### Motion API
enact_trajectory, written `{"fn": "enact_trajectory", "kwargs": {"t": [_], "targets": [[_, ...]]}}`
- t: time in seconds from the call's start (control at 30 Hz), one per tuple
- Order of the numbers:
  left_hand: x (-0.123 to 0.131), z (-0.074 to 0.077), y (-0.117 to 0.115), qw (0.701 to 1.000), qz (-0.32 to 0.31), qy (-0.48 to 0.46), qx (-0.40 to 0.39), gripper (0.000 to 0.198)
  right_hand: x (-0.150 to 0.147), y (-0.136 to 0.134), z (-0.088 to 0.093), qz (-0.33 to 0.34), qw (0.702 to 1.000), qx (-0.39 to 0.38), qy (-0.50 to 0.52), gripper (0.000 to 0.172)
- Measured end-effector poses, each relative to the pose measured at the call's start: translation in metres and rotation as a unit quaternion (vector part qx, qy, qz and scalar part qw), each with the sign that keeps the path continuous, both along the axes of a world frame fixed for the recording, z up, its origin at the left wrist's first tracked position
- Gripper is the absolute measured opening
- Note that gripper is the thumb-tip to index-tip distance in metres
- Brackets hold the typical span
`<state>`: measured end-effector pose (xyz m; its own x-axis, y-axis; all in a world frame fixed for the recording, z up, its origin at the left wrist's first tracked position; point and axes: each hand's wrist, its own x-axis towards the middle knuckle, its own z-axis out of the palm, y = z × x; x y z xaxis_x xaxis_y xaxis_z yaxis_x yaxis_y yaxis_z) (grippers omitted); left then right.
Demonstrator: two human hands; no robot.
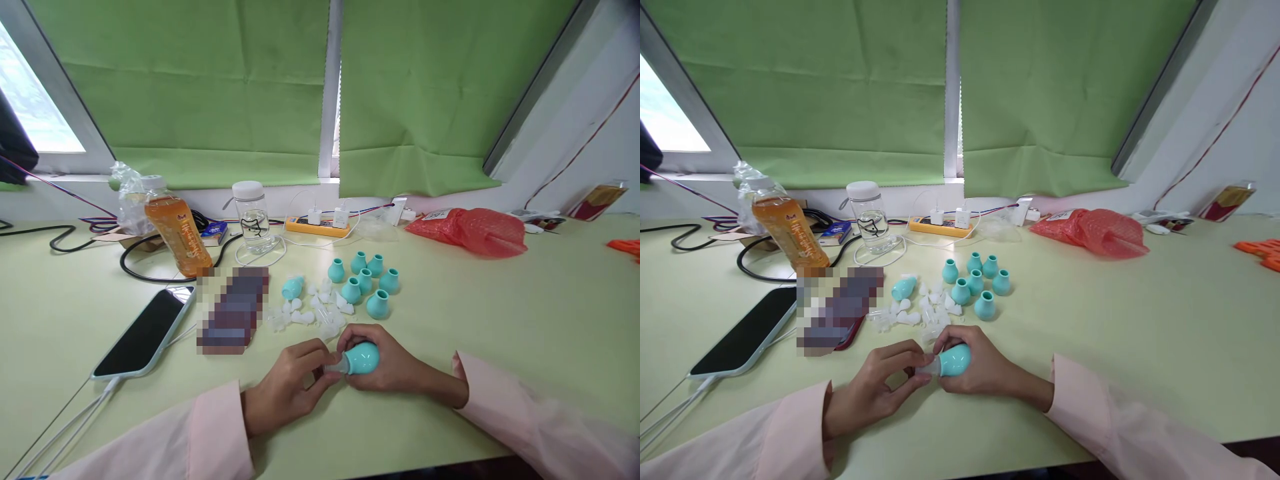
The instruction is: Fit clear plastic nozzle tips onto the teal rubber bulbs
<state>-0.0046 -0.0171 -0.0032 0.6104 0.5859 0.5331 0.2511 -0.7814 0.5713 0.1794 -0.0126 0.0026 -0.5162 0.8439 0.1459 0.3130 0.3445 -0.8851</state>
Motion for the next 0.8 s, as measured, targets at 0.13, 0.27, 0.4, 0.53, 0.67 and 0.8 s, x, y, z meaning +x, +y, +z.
{"fn": "enact_trajectory", "kwargs": {"t": [0.13, 0.27, 0.4, 0.53, 0.67, 0.8], "targets": [[-0.0008, -0.0037, -0.002, 0.998, -0.007, 0.012, 0.066, 0.014, 0.0015, 0.0008, 0.0, 0.01, 0.999, -0.037, 0.003, 0.032], [-0.0002, -0.0078, -0.0039, 0.99, 0.011, 0.037, 0.133, 0.017, 0.0008, 0.0019, 0.0016, 0.02, 0.998, -0.065, 0.009, 0.028], [0.0004, -0.0102, -0.004, 0.984, 0.022, 0.068, 0.16, 0.017, 0.0001, 0.0019, 0.0045, 0.021, 0.997, -0.079, 0.002, 0.028], [-0.0012, -0.0088, -0.0035, 0.98, 0.022, 0.081, 0.18, 0.017, 0.0003, 0.0012, 0.0047, 0.019, 0.996, -0.091, -0.006, 0.028], [-0.0034, -0.0049, -0.0052, 0.968, 0.016, 0.113, 0.224, 0.018, 0.0024, 0.0006, 0.0046, 0.032, 0.993, -0.115, -0.024, 0.028], [-0.0042, -0.0038, -0.0061, 0.957, 0.017, 0.121, 0.264, 0.021, 0.0041, -0.0011, 0.0091, 0.034, 0.99, -0.123, -0.057, 0.029]]}}
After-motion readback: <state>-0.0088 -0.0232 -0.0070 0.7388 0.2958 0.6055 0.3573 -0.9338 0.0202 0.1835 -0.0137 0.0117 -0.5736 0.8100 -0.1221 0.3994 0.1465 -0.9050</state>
